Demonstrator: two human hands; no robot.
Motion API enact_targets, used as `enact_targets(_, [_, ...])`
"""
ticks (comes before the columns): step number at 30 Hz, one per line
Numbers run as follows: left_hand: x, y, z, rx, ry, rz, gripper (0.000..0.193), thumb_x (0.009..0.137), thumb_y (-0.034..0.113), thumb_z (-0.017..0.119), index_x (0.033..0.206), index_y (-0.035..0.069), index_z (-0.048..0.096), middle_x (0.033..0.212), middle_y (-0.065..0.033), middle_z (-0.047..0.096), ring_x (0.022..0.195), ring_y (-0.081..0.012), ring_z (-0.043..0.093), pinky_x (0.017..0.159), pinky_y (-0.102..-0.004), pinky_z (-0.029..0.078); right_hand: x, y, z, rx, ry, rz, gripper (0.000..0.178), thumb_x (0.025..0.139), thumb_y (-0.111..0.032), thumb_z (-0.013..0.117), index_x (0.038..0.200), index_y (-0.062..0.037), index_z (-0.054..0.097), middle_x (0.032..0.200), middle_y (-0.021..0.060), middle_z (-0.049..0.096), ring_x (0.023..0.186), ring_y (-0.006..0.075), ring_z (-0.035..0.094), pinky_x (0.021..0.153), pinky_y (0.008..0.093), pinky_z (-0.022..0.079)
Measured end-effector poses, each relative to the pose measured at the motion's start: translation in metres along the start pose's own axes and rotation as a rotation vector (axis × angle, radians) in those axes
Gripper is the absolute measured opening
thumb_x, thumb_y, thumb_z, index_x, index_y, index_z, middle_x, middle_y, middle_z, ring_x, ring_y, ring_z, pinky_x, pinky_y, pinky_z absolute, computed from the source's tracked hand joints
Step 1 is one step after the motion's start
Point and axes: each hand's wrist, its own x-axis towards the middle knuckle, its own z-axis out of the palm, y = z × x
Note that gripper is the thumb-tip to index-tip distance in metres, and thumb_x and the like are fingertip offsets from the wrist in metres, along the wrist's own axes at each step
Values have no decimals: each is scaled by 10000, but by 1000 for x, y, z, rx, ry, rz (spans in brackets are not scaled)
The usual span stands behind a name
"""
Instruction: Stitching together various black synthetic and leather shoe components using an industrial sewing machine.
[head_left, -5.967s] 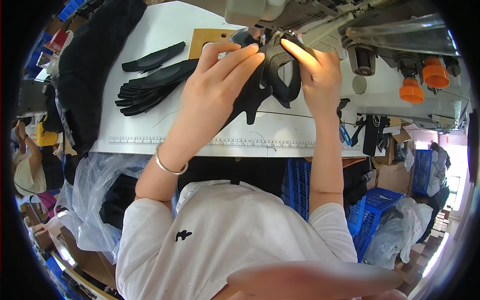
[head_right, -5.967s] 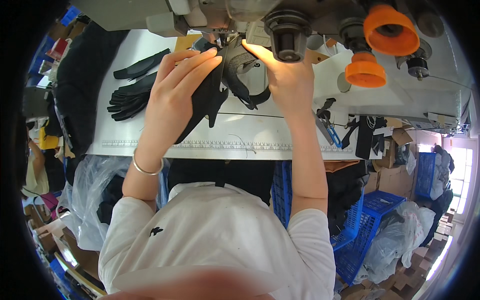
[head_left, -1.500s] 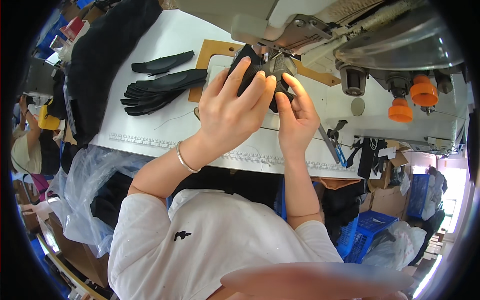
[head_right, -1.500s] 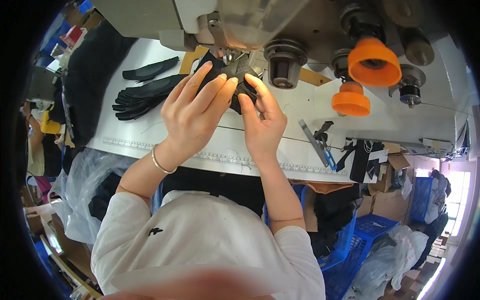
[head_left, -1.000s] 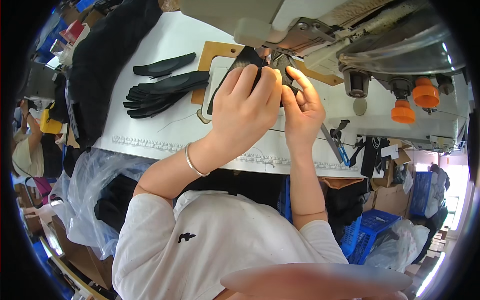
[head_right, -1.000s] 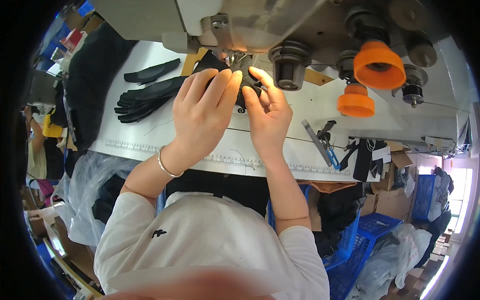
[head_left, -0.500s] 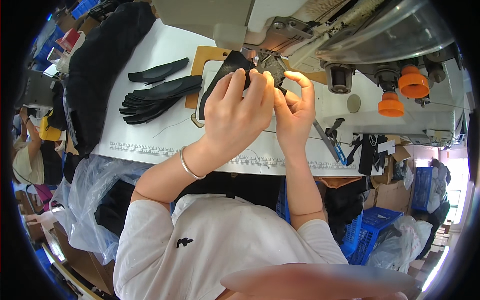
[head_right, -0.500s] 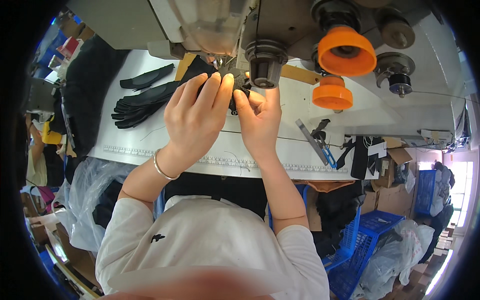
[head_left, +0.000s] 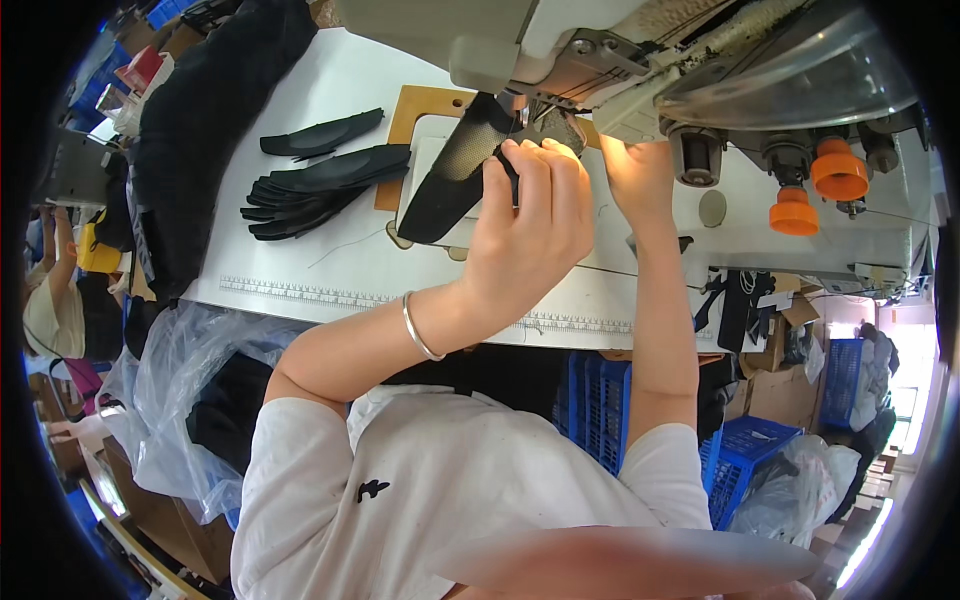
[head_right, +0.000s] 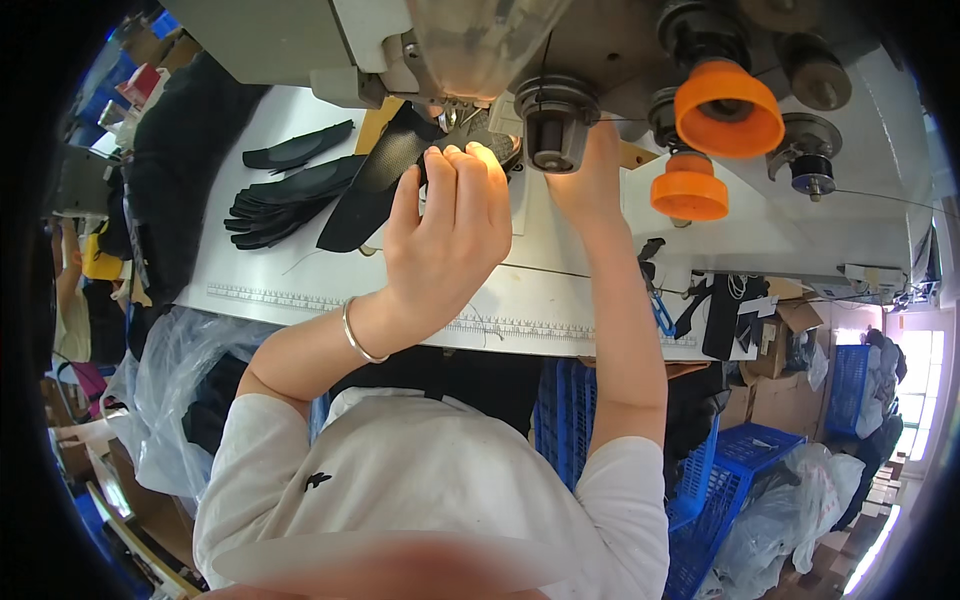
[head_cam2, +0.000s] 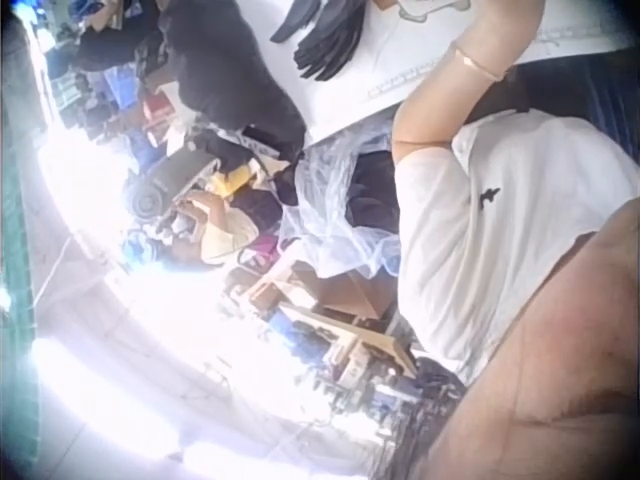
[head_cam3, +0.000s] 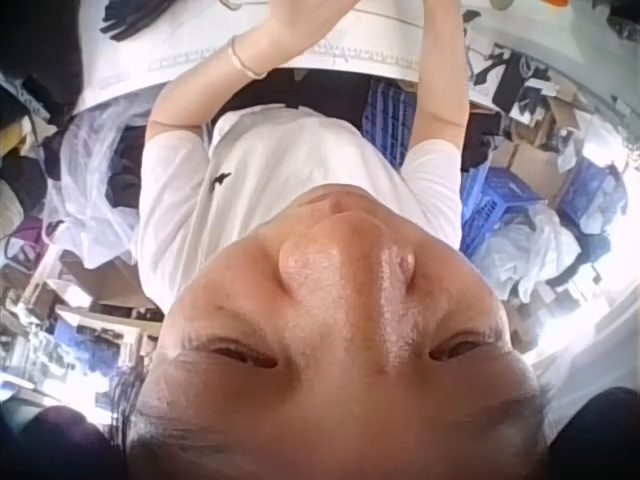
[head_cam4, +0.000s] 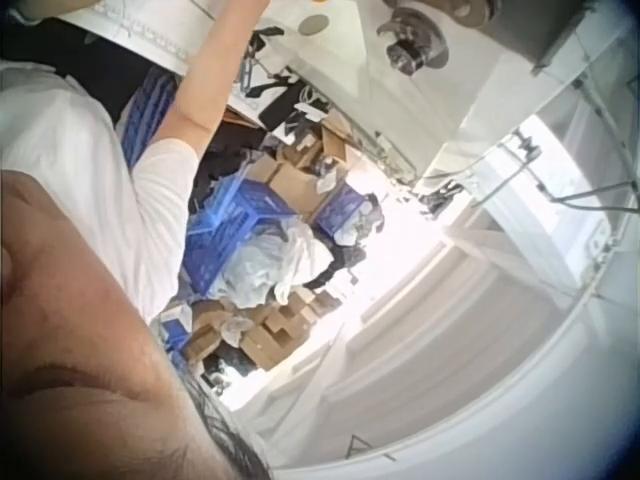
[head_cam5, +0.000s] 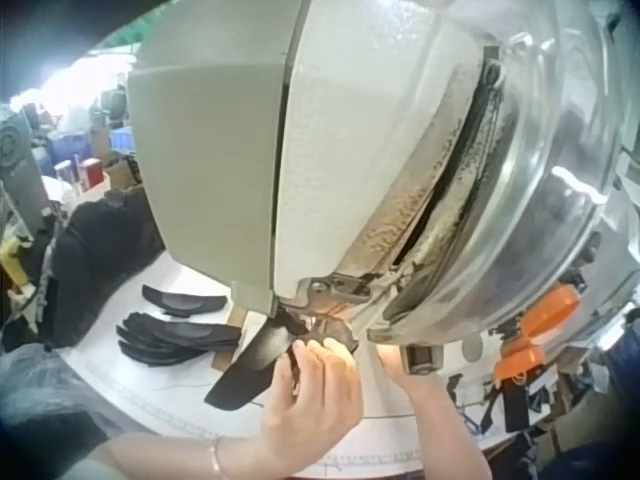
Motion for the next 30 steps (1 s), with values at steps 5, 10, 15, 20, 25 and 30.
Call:
enact_targets(5, [-3, -1, 8, 112, 58, 91, 71, 794, -15, 680, 864, -12, 691, 864, -121, 614, 857, -255, 664, 749, -320, 559, 19, 29, 18, 29, 45, -205, 179, 889, -136, 749, 1002, -6, 699, 950, 110, 729, 856, 272, 673, 788, 375, 521])
enact_targets(10, [-1, -6, 6, 74, 59, 114, 100, 790, -29, 675, 887, -29, 699, 860, -132, 612, 864, -269, 665, 756, -318, 566, 27, 39, 17, 52, 43, -345, 165, 864, -101, 767, 977, -6, 692, 935, 112, 715, 861, 284, 676, 779, 391, 521])
enact_targets(15, [-1, -15, 8, 30, 74, 133, 111, 786, -19, 683, 894, -28, 706, 872, -131, 624, 868, -270, 676, 769, -314, 572, 25, 48, 17, 35, 94, -366, 167, 857, -70, 761, 1003, -20, 698, 976, 105, 717, 903, 290, 675, 794, 392, 519])
enact_targets(20, [-5, -20, 12, -16, 101, 171, 83, 809, 21, 694, 877, -24, 705, 897, -132, 638, 873, -270, 684, 781, -317, 577, 19, 60, 17, 135, 18, -281, 168, 856, -64, 758, 1013, -28, 713, 1000, 107, 723, 919, 295, 676, 808, 379, 518])
enact_targets(25, [-7, -31, 19, -92, 138, 203, 104, 795, 21, 667, 859, -52, 703, 879, -148, 631, 867, -290, 681, 778, -335, 575, 9, 66, 14, 351, -58, -163, 357, 785, -48, 757, 1124, -59, 645, 1040, 66, 683, 944, 185, 644, 832, 325, 530])
enact_targets(30, [-7, -42, 20, -189, 170, 241, 136, 759, 13, 643, 839, -81, 701, 877, -163, 629, 862, -310, 679, 789, -351, 576, -3, 63, 8, 127, -61, -75, 456, 748, -77, 797, 1170, -47, 625, 1054, 75, 676, 1029, 220, 631, 902, 359, 507])
